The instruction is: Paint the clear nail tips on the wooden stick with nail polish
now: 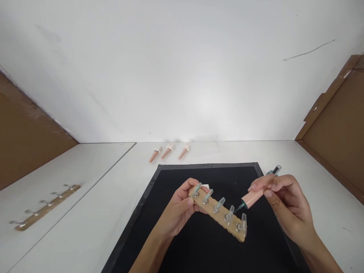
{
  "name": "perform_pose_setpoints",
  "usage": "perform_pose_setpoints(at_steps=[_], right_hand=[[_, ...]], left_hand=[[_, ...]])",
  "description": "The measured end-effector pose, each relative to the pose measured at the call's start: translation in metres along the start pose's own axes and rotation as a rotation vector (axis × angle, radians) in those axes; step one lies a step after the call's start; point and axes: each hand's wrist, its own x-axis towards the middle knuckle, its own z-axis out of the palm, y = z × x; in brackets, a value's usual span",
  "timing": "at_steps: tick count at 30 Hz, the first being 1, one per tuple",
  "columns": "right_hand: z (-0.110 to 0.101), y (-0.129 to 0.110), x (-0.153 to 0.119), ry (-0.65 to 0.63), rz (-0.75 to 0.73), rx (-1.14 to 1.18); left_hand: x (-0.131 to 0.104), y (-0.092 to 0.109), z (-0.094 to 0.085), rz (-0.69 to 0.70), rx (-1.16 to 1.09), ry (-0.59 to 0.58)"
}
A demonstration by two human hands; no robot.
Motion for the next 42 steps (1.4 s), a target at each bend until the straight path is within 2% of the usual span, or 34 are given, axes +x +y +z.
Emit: perform_pose_setpoints(at_steps=[4,7,9,12,20,23,26,30,35,39,42], right_hand=[[0.004,0.002,0.005,0.133,0.152,0.109],[0.005,0.005,0.010,0.170,0.285,0.177],[0.006,0.006,0.011,0.192,0.308,0.188],[0.006,0.004,0.007,0.188,0.234,0.158],[0.004,0.001,-0.004,0.043,0.054,-0.031],[0.001,0.003,-0.004,0.058,0.007,-0.104],[0.000,0.003,-0.004,0.063,-0.007,-0.093],[0.000,0.001,-0.004,-0.017,-0.004,-0.077],[0.001,-0.002,0.000,0.003,-0.054,-0.108],[0.000,-0.003,0.002,-0.071,-0.068,-0.107],[-0.001,-0.002,0.001,-0.012,-0.084,-0.158]], left_hand=[[-0.002,0.000,-0.002,0.016,0.035,0.003],[-0.002,-0.001,-0.001,0.016,0.064,-0.013],[-0.002,-0.001,-0.001,0.009,0.082,-0.023],[-0.001,-0.001,0.000,-0.002,0.108,-0.030],[0.001,-0.004,0.000,0.002,0.129,-0.056],[0.001,-0.005,-0.001,0.008,0.133,-0.067],[0.000,-0.004,-0.002,0.010,0.131,-0.067],[0.001,-0.004,-0.001,0.019,0.106,-0.076],[0.003,-0.003,0.000,0.024,0.098,-0.090],[0.004,-0.003,0.000,0.027,0.096,-0.106],[0.003,-0.004,-0.001,0.038,0.099,-0.105]])
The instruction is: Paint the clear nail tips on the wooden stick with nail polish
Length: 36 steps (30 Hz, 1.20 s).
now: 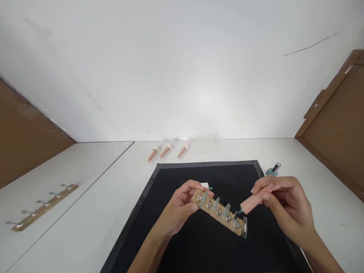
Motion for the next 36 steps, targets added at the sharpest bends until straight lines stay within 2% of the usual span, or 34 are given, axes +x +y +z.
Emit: perform_pose_setpoints(at_steps=[2,8,11,14,20,22,27,33,36], right_hand=[[0.000,0.000,-0.001,0.053,0.001,0.007],[0.003,-0.001,-0.003,-0.036,0.040,0.077],[0.002,0.002,0.000,0.072,0.072,0.030],[0.001,0.002,0.003,0.159,0.045,0.048],[0.006,0.001,-0.004,0.020,0.047,0.182],[0.007,0.002,-0.005,0.025,0.048,0.151],[0.008,0.002,0.000,0.162,-0.019,0.078],[0.010,-0.003,-0.001,0.006,-0.015,0.165],[0.010,0.000,-0.003,0.071,-0.008,0.118]], left_hand=[[-0.001,0.000,0.000,0.005,0.002,0.013],[0.000,0.002,0.001,0.006,-0.019,0.004],[-0.001,0.001,0.000,0.012,-0.039,-0.004],[-0.001,0.001,-0.001,0.013,-0.049,-0.002],[-0.002,0.002,0.000,0.004,-0.057,0.011],[-0.002,0.003,0.000,0.003,-0.055,0.014],[-0.004,0.003,-0.002,0.018,-0.058,0.022],[-0.004,0.003,0.000,0.028,-0.069,0.011],[-0.005,0.002,0.000,0.035,-0.063,0.021]])
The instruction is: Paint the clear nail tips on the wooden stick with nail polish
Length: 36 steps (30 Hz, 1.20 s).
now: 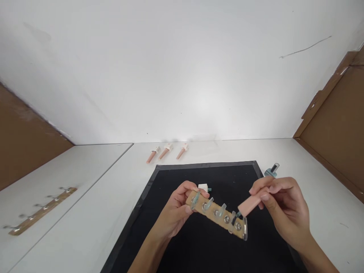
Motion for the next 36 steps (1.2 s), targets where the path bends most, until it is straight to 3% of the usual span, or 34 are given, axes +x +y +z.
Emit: perform_pose_setpoints(at_steps=[4,12,19,22,29,36], right_hand=[[0.000,0.001,0.001,0.119,-0.011,-0.024],[0.002,-0.003,0.000,-0.029,0.062,0.059],[-0.002,-0.001,0.004,0.172,0.044,0.004],[-0.003,-0.002,0.006,0.205,0.160,0.090],[-0.005,-0.003,0.016,0.148,0.534,0.335],[-0.008,0.001,0.015,0.079,0.632,0.383]], left_hand=[[-0.002,0.002,-0.001,0.004,0.018,0.006],[0.000,0.002,0.000,0.005,0.013,0.013],[0.000,0.000,0.001,0.010,0.006,0.011],[0.000,-0.001,0.001,0.011,-0.005,0.020],[0.000,-0.003,0.002,-0.023,-0.025,0.067],[0.000,-0.003,0.000,-0.023,-0.003,0.073]])
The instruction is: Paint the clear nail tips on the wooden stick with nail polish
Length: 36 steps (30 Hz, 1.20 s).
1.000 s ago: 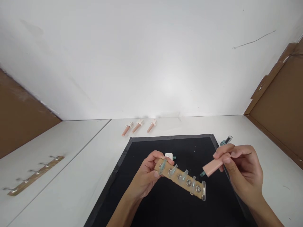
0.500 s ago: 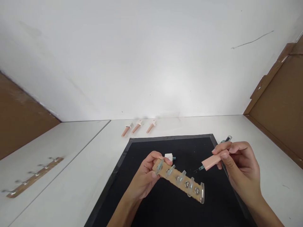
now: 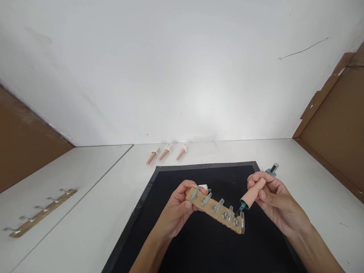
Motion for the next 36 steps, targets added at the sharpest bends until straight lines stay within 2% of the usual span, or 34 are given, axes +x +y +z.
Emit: perform_pose_setpoints(at_steps=[5,12,17,28,36], right_hand=[[0.003,0.001,-0.002,0.005,0.005,-0.003],[0.006,0.006,-0.007,-0.017,-0.159,-0.234],[0.005,0.012,-0.010,0.040,-0.111,-0.301],[0.011,0.018,-0.010,0.089,-0.151,-0.300],[0.013,0.012,-0.012,0.109,-0.366,-0.444]], left_hand=[[0.000,0.000,0.002,0.009,-0.010,-0.011],[0.001,0.001,0.002,-0.016,0.034,0.000],[0.002,-0.001,0.002,-0.018,0.035,-0.001],[0.003,-0.003,0.005,-0.011,-0.028,-0.048],[0.003,-0.003,0.005,-0.018,-0.010,-0.054]])
